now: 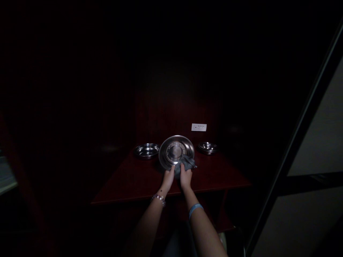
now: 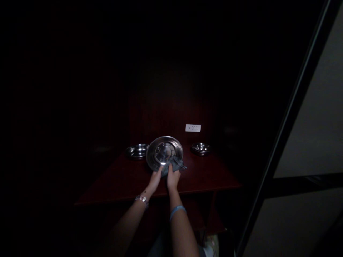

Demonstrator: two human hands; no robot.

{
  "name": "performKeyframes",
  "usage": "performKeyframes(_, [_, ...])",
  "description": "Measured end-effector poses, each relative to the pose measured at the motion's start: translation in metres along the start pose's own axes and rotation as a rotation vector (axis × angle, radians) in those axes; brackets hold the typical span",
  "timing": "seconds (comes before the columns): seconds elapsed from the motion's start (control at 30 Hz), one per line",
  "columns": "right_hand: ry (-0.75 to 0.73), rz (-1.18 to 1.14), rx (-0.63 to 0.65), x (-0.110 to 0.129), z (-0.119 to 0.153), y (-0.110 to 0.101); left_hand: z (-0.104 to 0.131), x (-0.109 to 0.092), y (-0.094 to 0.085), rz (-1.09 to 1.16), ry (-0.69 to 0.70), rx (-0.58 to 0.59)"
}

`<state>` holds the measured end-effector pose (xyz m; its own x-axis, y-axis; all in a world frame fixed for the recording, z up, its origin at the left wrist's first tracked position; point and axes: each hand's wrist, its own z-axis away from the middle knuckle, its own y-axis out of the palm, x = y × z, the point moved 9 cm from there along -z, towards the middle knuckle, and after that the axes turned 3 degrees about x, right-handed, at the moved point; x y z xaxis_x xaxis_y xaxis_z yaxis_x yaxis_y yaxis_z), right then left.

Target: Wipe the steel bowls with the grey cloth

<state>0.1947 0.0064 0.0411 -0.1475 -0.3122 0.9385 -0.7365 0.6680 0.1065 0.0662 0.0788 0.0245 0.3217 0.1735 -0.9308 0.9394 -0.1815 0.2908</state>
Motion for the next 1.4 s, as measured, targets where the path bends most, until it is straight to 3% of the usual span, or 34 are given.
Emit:
performKeyframes(0.87, [-0.012, 0.033, 0.003, 0.0, -0.001, 0.0, 0.004, -0.007, -0.001, -0.015, 0.018, -0.007])
performKeyframes(1.4, [0.016, 0.05, 0.002, 0.0, 0.0, -0.001, -0.002, 0.004, -0.002, 0.037, 0.005, -0.002])
